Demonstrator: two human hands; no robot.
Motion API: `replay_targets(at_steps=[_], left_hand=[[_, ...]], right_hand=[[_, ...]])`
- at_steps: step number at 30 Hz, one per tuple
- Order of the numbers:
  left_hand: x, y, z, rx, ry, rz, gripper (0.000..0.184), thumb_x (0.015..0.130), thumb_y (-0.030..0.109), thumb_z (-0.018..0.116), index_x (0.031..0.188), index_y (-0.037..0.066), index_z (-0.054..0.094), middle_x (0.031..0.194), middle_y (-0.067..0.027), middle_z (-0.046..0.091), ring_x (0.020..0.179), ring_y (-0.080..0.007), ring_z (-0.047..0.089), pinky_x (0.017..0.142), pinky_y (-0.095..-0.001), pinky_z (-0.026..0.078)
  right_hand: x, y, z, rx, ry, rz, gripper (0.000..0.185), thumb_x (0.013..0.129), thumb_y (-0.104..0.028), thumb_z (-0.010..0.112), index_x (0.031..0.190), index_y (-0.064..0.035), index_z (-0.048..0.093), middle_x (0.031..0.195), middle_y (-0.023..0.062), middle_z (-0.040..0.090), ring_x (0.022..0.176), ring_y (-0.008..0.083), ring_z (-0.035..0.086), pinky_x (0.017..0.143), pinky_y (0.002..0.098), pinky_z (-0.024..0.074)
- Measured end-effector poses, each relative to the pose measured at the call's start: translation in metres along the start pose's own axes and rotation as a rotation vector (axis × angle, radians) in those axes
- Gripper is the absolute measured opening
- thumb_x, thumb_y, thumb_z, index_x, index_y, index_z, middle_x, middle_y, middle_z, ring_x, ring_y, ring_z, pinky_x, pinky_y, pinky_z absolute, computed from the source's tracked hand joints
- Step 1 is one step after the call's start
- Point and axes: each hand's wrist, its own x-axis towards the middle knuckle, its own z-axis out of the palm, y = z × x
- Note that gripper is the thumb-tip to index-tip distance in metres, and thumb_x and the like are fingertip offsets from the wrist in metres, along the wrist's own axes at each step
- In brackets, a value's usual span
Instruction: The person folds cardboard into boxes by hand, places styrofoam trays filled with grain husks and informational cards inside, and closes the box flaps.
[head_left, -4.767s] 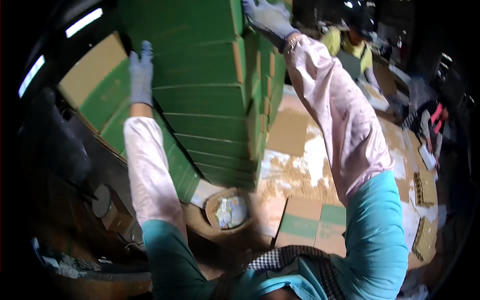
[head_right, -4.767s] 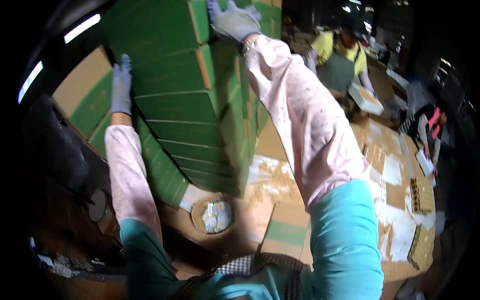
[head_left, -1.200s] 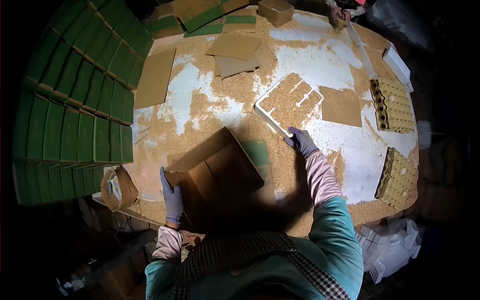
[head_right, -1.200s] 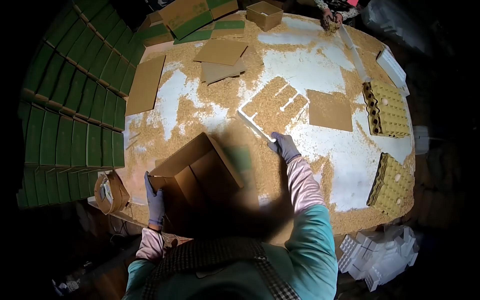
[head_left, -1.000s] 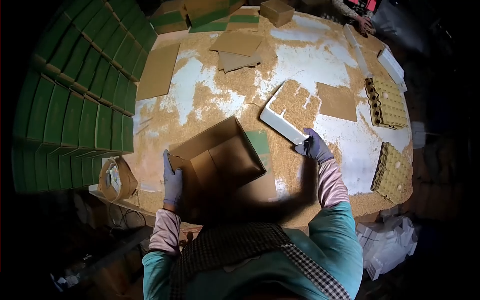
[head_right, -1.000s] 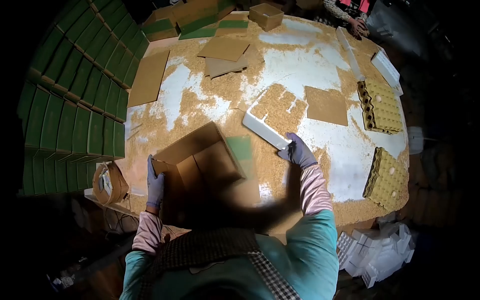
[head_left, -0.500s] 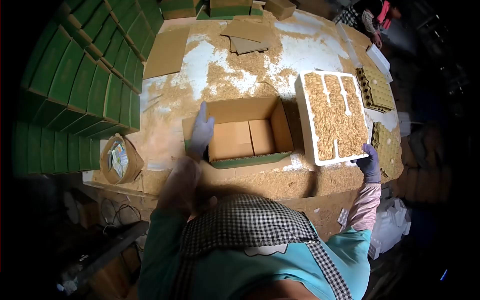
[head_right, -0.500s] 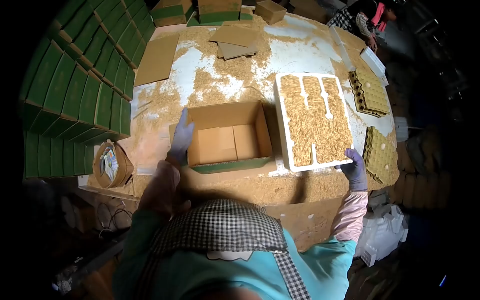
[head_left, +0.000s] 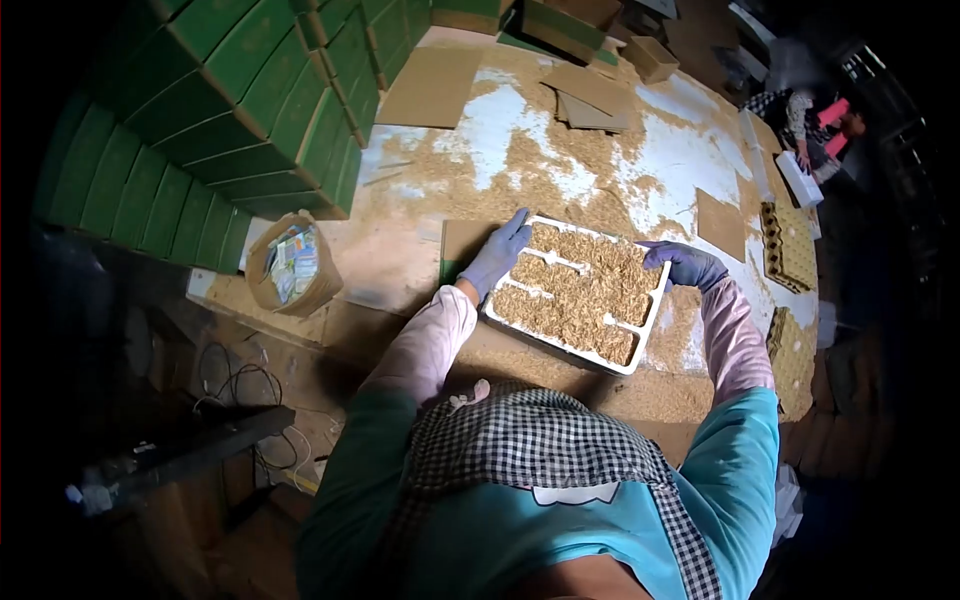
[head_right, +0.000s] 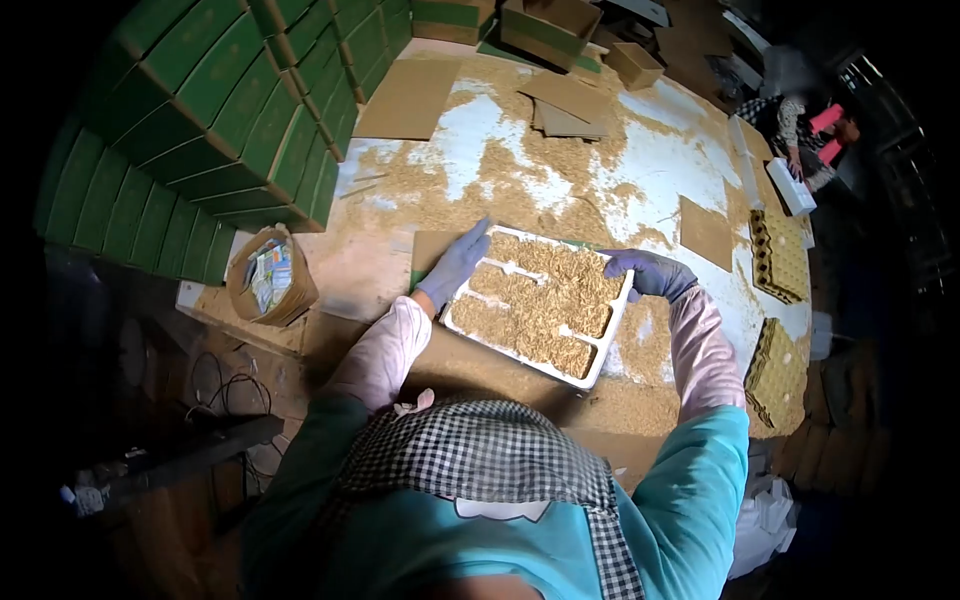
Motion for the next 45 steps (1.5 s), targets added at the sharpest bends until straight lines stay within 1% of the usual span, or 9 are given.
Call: replay_targets(at_steps=[6,9,12,16,22,25,33,37,45], left_hand=[[-0.053,0.049,-0.085,1.329,0.792,0.493,0.051,0.087,0.041,0.063,0.117,0.000,0.057,0.122,-0.0205,0.057,0.115,-0.0356,0.052,0.099,-0.0440,0.037],[-0.107,0.042,-0.188,1.735,1.440,-0.049,0.071,0.076,0.044,0.069,0.125,-0.003,0.049,0.108,-0.0231,0.061,0.102,-0.0382,0.056,0.092,-0.0498,0.039],[-0.142,0.007,-0.251,1.623,1.073,-0.015,0.024,0.085,0.025,0.055,0.095,0.004,0.058,0.090,-0.0176,0.064,0.073,-0.0364,0.060,0.068,-0.0479,0.047],[-0.162,-0.007,-0.203,1.730,0.680,0.286,0.024,0.089,0.016,0.051,0.104,0.001,0.062,0.094,-0.0192,0.063,0.090,-0.0374,0.057,0.080,-0.0477,0.044],[-0.078,0.007,-0.138,1.501,0.373,0.286,0.022,0.088,0.013,0.050,0.102,0.001,0.062,0.097,-0.0178,0.062,0.096,-0.0373,0.055,0.088,-0.0473,0.042],[-0.010,0.002,-0.129,1.537,0.391,0.340,0.023,0.089,0.011,0.048,0.105,0.000,0.061,0.102,-0.0194,0.060,0.103,-0.0357,0.053,0.097,-0.0462,0.037],[0.079,0.050,-0.108,1.602,0.360,0.090,0.020,0.087,0.024,0.054,0.098,0.012,0.065,0.097,-0.0111,0.066,0.094,-0.0343,0.057,0.093,-0.0429,0.040],[0.060,0.088,-0.105,1.729,0.301,0.021,0.021,0.089,0.029,0.054,0.095,0.012,0.064,0.097,-0.0084,0.066,0.092,-0.0303,0.060,0.079,-0.0414,0.049],[0.149,0.063,-0.132,2.123,0.141,-0.405,0.026,0.079,0.036,0.067,0.097,0.018,0.068,0.101,-0.0071,0.069,0.096,-0.0248,0.066,0.079,-0.0377,0.050]], right_hand=[[0.051,-0.029,0.028,-0.446,-0.170,0.336,0.026,0.080,-0.006,0.060,0.106,-0.0043,0.064,0.094,0.0102,0.068,0.076,0.0224,0.064,0.074,0.0331,0.0525],[0.060,-0.029,0.105,-0.991,0.382,0.390,0.031,0.083,-0.006,0.053,0.115,-0.0064,0.055,0.103,0.0187,0.060,0.090,0.0322,0.061,0.072,0.0388,0.0539],[0.074,-0.023,0.142,-0.956,0.587,0.545,0.038,0.088,-0.013,0.050,0.126,-0.0102,0.047,0.114,0.0231,0.049,0.104,0.0405,0.051,0.069,0.0484,0.0545],[0.089,0.014,0.160,-1.397,0.562,0.544,0.039,0.087,-0.015,0.051,0.126,-0.0123,0.048,0.116,0.0213,0.048,0.107,0.0406,0.048,0.059,0.0540,0.0506],[0.051,-0.055,0.096,-0.264,0.532,0.153,0.026,0.088,-0.021,0.051,0.110,-0.0107,0.059,0.103,0.0129,0.061,0.095,0.0262,0.061,0.076,0.0388,0.0510],[0.014,-0.017,0.027,-0.183,1.236,-0.045,0.018,0.089,-0.017,0.058,0.105,-0.0125,0.065,0.097,0.0107,0.069,0.077,0.0222,0.068,0.067,0.0288,0.0546],[0.013,0.332,-0.113,-0.487,1.278,0.850,0.090,0.082,-0.067,0.052,0.131,0.0073,0.042,0.135,0.0283,0.043,0.126,0.0427,0.040,0.106,0.0501,0.0298],[0.027,0.345,-0.092,-0.920,1.241,0.974,0.058,0.092,-0.056,0.046,0.117,-0.0043,0.050,0.100,0.0221,0.056,0.093,0.0383,0.056,0.073,0.0488,0.0491],[-0.012,0.333,-0.090,-0.869,0.927,0.649,0.020,0.096,-0.016,0.041,0.102,-0.0035,0.056,0.081,0.0195,0.067,0.072,0.0367,0.066,0.063,0.0446,0.0529]])
